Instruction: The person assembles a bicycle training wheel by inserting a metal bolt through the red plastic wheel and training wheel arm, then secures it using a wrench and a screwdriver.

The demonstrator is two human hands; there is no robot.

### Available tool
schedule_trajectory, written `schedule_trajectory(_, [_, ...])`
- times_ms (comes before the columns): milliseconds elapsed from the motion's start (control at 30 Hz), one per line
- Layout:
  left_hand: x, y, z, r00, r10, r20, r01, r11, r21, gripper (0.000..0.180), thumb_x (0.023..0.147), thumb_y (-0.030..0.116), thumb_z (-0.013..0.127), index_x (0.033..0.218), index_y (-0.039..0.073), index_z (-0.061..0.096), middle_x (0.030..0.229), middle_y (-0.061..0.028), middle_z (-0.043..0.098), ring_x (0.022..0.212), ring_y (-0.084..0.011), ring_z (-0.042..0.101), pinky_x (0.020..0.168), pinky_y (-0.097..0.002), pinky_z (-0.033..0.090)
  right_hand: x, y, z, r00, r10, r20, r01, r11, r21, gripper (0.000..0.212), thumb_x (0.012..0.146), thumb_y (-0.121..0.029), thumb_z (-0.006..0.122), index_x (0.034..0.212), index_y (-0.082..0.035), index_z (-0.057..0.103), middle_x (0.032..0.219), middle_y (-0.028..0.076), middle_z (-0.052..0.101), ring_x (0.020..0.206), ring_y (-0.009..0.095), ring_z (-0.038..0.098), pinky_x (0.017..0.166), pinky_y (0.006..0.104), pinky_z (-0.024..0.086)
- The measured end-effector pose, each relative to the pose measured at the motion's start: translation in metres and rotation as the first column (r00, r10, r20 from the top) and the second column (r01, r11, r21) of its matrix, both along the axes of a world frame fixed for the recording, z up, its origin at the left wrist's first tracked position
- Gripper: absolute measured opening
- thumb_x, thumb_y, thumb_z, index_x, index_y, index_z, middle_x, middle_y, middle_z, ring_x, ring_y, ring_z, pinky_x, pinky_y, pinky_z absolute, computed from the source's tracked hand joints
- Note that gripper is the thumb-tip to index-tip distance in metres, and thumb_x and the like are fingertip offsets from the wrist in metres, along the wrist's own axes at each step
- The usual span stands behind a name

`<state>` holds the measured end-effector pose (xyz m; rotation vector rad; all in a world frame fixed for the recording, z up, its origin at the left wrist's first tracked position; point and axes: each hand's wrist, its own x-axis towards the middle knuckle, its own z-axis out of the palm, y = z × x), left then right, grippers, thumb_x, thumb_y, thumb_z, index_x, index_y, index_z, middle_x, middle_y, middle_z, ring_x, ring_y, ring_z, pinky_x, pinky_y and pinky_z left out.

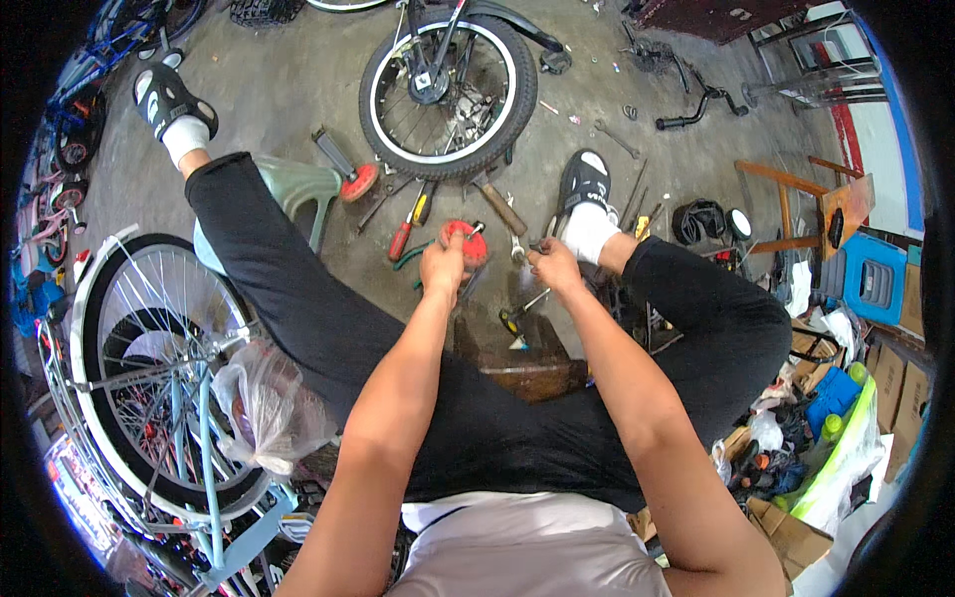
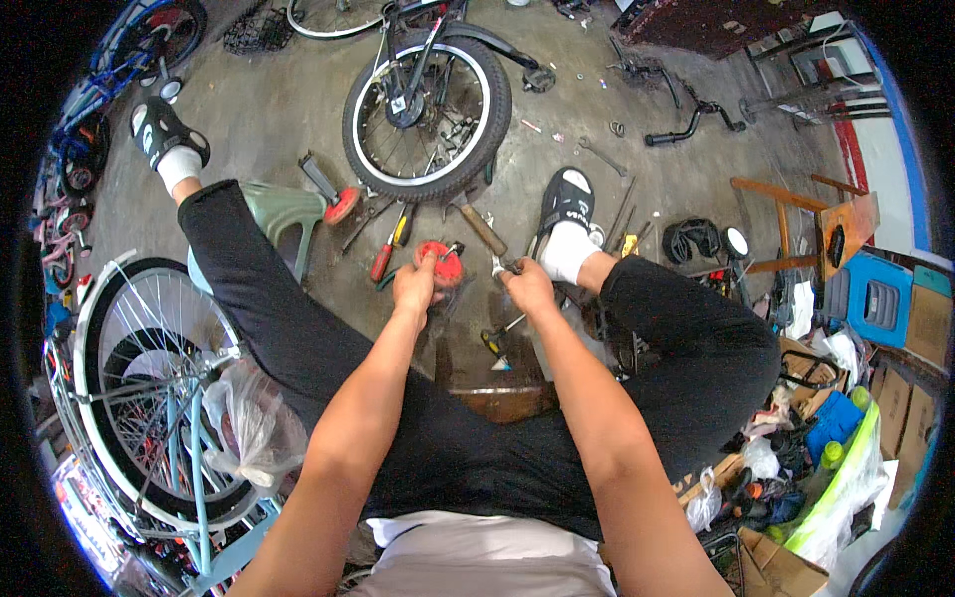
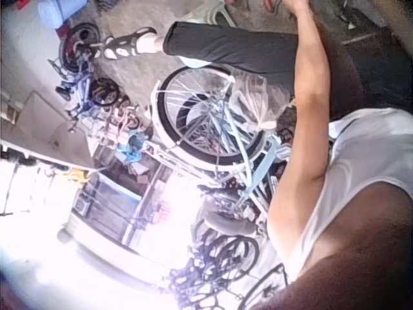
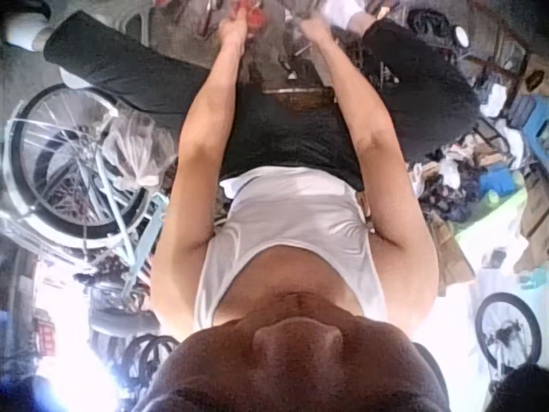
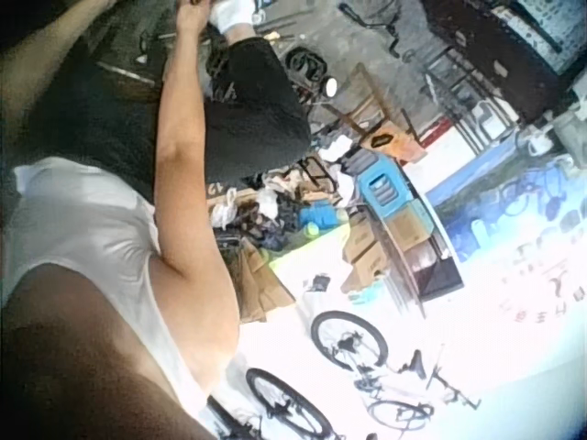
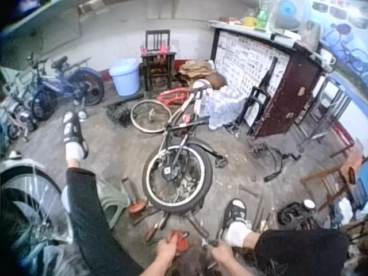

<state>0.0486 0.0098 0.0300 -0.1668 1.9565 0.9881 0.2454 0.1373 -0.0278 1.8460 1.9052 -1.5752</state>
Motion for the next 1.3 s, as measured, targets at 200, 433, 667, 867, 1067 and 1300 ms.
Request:
schedule_trajectory(200, [-0.002, 0.014, 0.009, 0.999, 0.043, 0.021, -0.045, 0.993, 0.111, 0.050, 0.101, 0.045, 0.066, 0.098, -0.005, 0.069, 0.091, -0.0101, 0.073, 0.070, -0.0170, 0.069, 0.059, -0.0323, 0.057, -0.054, 0.036, -0.049, 0.995, -0.016, 0.099, 0.007, 0.996, 0.090, 0.031, 0.084, -0.019, 0.065, 0.109, -0.004, 0.074, 0.109, 0.024, 0.074, 0.108, 0.041, 0.070, 0.094, 0.0471, 0.054])
schedule_trajectory(433, [0.001, 0.031, 0.002, 0.995, 0.050, 0.081, -0.063, 0.984, 0.165, 0.041, 0.104, 0.043, 0.064, 0.099, 0.003, 0.071, 0.089, -0.0037, 0.072, 0.070, -0.0115, 0.064, 0.061, -0.0285, 0.051, -0.111, 0.173, -0.050, 0.934, 0.273, 0.230, -0.314, 0.935, 0.164, 0.033, 0.084, -0.019, 0.060, 0.110, -0.010, 0.077, 0.117, 0.022, 0.073, 0.112, 0.041, 0.069, 0.097, 0.0482, 0.055])
schedule_trajectory(667, [0.017, 0.122, -0.008, 0.972, 0.038, 0.233, -0.096, 0.965, 0.243, 0.039, 0.104, 0.043, 0.064, 0.111, 0.005, 0.070, 0.092, -0.0029, 0.072, 0.073, -0.0100, 0.063, 0.065, -0.0274, 0.050, -0.137, 0.317, -0.046, 0.735, 0.606, 0.304, -0.666, 0.731, 0.151, 0.038, 0.085, -0.015, 0.058, 0.120, -0.010, 0.073, 0.120, 0.021, 0.072, 0.115, 0.040, 0.068, 0.097, 0.0487, 0.055])
schedule_trajectory(867, [0.023, 0.213, -0.054, 0.975, 0.022, 0.223, -0.116, 0.902, 0.416, 0.047, 0.104, 0.045, 0.063, 0.127, 0.004, 0.066, 0.107, -0.0031, 0.073, 0.086, -0.0113, 0.067, 0.070, -0.0279, 0.053, -0.141, 0.382, -0.008, 0.672, 0.673, 0.309, -0.739, 0.642, 0.207, 0.030, 0.083, -0.013, 0.067, 0.112, -0.007, 0.072, 0.111, 0.020, 0.075, 0.110, 0.038, 0.070, 0.094, 0.0492, 0.055])
schedule_trajectory(1067, [0.021, 0.281, -0.093, 0.956, 0.014, 0.293, -0.149, 0.884, 0.444, 0.050, 0.105, 0.048, 0.061, 0.128, 0.004, 0.066, 0.112, -0.0048, 0.074, 0.090, -0.0124, 0.069, 0.072, -0.0274, 0.056, -0.058, 0.371, -0.033, 0.848, 0.529, 0.040, -0.464, 0.703, 0.539, 0.028, 0.090, -0.010, 0.067, 0.118, -0.006, 0.067, 0.105, 0.017, 0.071, 0.102, 0.036, 0.070, 0.091, 0.0465, 0.055])
schedule_trajectory(1300, [0.027, 0.276, -0.123, 0.999, -0.034, 0.018, 0.031, 0.989, 0.146, 0.054, 0.100, 0.052, 0.066, 0.110, -0.001, 0.073, 0.104, -0.0130, 0.075, 0.093, -0.0221, 0.070, 0.080, -0.0354, 0.055, -0.031, 0.278, -0.019, 0.913, -0.097, -0.397, 0.159, 0.979, 0.125, 0.023, 0.098, -0.015, 0.068, 0.117, -0.002, 0.071, 0.091, 0.007, 0.074, 0.084, 0.014, 0.069, 0.079, 0.0306, 0.055])
